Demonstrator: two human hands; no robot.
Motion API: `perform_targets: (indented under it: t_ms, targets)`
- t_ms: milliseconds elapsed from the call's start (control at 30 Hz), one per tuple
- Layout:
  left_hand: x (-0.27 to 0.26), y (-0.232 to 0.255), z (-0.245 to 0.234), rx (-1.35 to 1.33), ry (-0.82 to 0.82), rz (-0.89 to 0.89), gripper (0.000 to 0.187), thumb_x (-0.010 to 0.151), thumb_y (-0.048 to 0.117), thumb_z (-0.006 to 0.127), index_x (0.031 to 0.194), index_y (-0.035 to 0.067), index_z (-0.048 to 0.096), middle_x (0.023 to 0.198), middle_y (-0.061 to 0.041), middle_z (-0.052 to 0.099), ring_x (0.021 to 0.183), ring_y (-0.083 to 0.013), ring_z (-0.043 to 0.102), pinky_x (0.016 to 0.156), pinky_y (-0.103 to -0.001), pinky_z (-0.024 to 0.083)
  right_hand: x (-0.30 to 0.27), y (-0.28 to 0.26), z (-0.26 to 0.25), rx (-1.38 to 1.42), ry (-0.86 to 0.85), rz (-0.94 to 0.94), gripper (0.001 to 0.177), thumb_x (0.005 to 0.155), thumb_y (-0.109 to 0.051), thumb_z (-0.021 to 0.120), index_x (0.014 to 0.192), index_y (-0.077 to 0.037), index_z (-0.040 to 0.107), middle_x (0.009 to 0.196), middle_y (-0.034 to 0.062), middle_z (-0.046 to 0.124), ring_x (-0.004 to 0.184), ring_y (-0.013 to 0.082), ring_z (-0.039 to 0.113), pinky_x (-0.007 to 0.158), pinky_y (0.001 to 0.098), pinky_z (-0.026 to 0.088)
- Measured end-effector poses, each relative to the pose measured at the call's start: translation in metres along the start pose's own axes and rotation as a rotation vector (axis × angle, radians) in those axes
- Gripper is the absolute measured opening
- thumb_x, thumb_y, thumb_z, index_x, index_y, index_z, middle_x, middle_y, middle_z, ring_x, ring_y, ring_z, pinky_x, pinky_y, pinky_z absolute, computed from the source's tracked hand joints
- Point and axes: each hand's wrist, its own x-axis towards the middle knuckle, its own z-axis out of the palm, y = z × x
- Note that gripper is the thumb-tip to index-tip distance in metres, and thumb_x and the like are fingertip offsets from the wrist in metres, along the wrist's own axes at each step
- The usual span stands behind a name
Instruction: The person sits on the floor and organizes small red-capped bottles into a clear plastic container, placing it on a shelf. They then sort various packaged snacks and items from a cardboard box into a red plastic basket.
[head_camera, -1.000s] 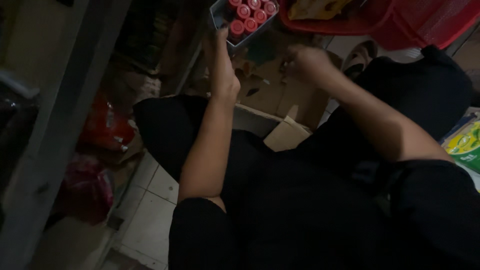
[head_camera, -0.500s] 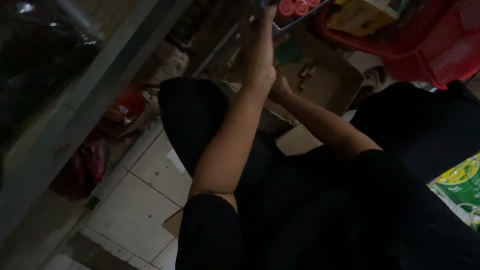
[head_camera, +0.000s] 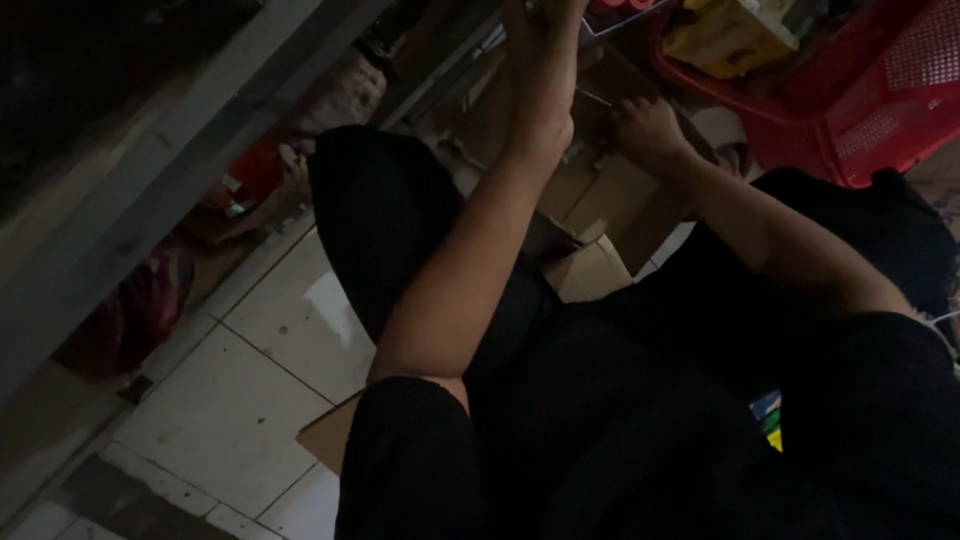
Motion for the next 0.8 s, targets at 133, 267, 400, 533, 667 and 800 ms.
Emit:
perform_targets:
  t_ms: [133,267,400,533,667,800]
  targets:
    - [-0.001,-0.003,0.0,-0.012,-0.011,0.033,0.098,0.091,0.06,0.072,0.16,0.007,0.029,0.132,-0.015,0.056,0.108,-0.0238,0.062,0.083,-0.041,0.061,-0.019,-0.023,-0.017,0.051,-0.041,-0.02,0.042,0.098,-0.044,0.06,0.129,-0.018,0.069,0.127,0.008,0.065,0.115,0.0263,0.063,0.089,0.0423,0.052]
    - [-0.003,-0.011,-0.005,0.002,-0.066,0.044,0.096,0.09,0.06,0.073,0.159,0.008,0.03,0.141,-0.012,0.053,0.114,-0.0244,0.063,0.085,-0.042,0.062,-0.001,-0.065,-0.023,0.11,-0.136,0.095,0.038,0.093,-0.036,0.064,0.119,-0.009,0.07,0.114,0.012,0.068,0.095,0.026,0.068,0.067,0.0393,0.056]
    - [0.0,-0.021,-0.008,-0.026,-0.001,-0.014,0.092,0.091,0.053,0.076,0.158,0.007,0.033,0.146,-0.014,0.05,0.124,-0.0264,0.059,0.088,-0.045,0.061,0.031,-0.087,-0.026,0.196,-0.145,0.234,0.023,0.101,-0.026,0.063,0.093,-0.011,0.079,0.096,0.0098,0.075,0.085,0.0243,0.073,0.058,0.0391,0.057]
    - [-0.001,-0.025,-0.019,-0.022,-0.017,-0.048,0.091,0.092,0.053,0.073,0.159,0.01,0.03,0.148,-0.013,0.048,0.129,-0.0298,0.058,0.093,-0.047,0.062,0.063,-0.086,-0.025,0.491,-0.127,0.38,0.027,0.092,-0.034,0.07,0.089,-0.008,0.077,0.089,0.0133,0.076,0.08,0.0295,0.073,0.063,0.0424,0.057]
    - [0.002,-0.023,-0.025,-0.022,-0.056,-0.019,0.091,0.093,0.052,0.074,0.16,0.011,0.029,0.149,-0.016,0.048,0.13,-0.0299,0.056,0.094,-0.046,0.06,0.094,-0.08,-0.013,0.58,0.044,0.373,0.02,0.085,-0.025,0.071,0.091,-0.007,0.077,0.093,0.0175,0.075,0.086,0.036,0.073,0.068,0.0479,0.057]
    - [0.004,-0.021,-0.027,0.042,-0.001,-0.043,0.09,0.093,0.05,0.073,0.159,0.011,0.027,0.153,-0.013,0.044,0.134,-0.0267,0.052,0.096,-0.045,0.058,0.122,-0.087,0.011,0.834,0.104,0.501,0.026,0.089,-0.03,0.068,0.092,-0.005,0.076,0.098,0.0221,0.073,0.088,0.0407,0.07,0.071,0.0525,0.056]
